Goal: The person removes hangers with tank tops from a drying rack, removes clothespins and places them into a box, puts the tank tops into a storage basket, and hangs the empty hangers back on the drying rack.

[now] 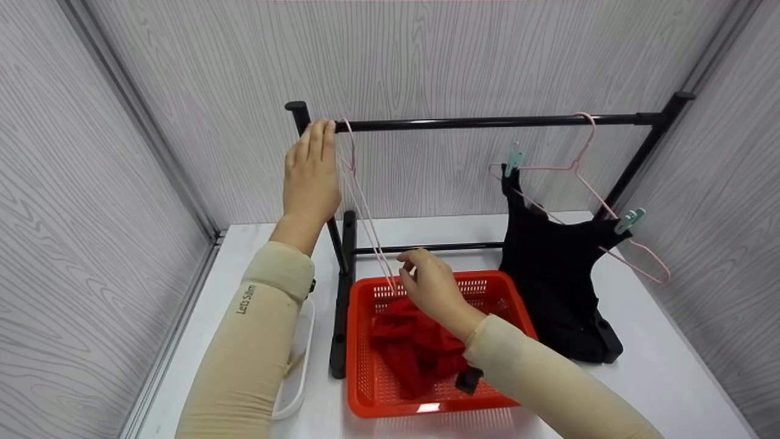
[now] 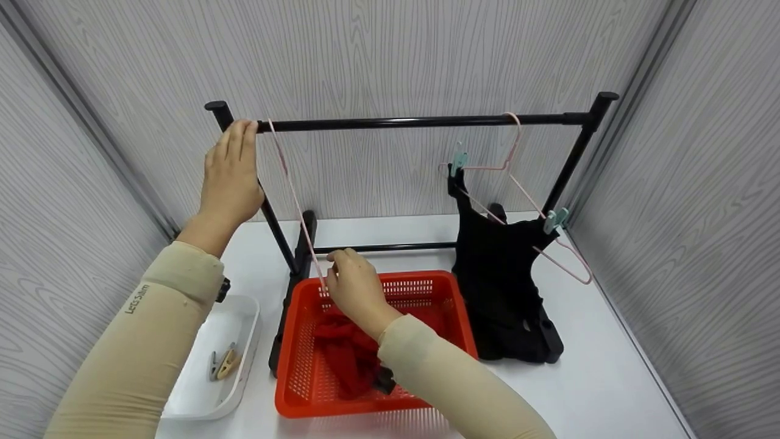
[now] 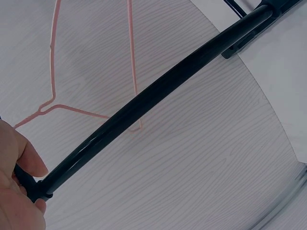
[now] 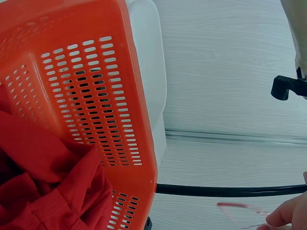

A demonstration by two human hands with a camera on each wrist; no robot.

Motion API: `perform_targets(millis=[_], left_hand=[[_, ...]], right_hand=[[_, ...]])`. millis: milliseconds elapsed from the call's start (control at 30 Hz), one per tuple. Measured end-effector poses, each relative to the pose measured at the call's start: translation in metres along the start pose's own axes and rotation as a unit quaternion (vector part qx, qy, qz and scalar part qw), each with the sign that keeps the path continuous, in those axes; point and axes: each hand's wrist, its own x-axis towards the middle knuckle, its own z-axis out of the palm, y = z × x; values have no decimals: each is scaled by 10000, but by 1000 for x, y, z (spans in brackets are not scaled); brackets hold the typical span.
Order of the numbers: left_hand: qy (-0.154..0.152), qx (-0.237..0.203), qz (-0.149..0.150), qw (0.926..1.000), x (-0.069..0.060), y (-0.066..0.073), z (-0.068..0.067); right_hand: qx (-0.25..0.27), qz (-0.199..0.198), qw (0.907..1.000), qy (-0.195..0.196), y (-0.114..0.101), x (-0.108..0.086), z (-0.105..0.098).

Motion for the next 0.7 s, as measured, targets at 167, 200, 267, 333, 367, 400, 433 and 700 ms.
perform_targets(millis=[167, 200, 267, 333, 367, 400, 433, 700], left_hand=[[-40, 15, 42, 10000, 0, 0, -1], [-55, 25, 42, 10000, 0, 0, -1], [-100, 51, 29, 9999, 0, -1, -2], [-136, 57, 11, 9999, -1, -2, -2], [-151, 65, 4, 9999, -1, -3, -2], [-165, 74, -2, 9998, -2, -3, -2], [-172, 78, -4, 9998, -2, -3, -2], [-186, 119, -21, 9998, -3, 0, -2]], right_hand=[[-63, -21, 10000, 57, 4, -3, -6], [-86, -20, 9999, 66, 5, -4, -8], [-109, 14, 9999, 77, 7, -5, -11], [-111, -6, 9998, 140, 9, -6, -14], [-110, 2, 9998, 151, 11, -6, -16], [-114, 10, 9998, 163, 12, -7, -18], [-120, 11, 9998, 176, 13, -7, -20], [-207, -41, 9993, 302, 23, -14, -39]])
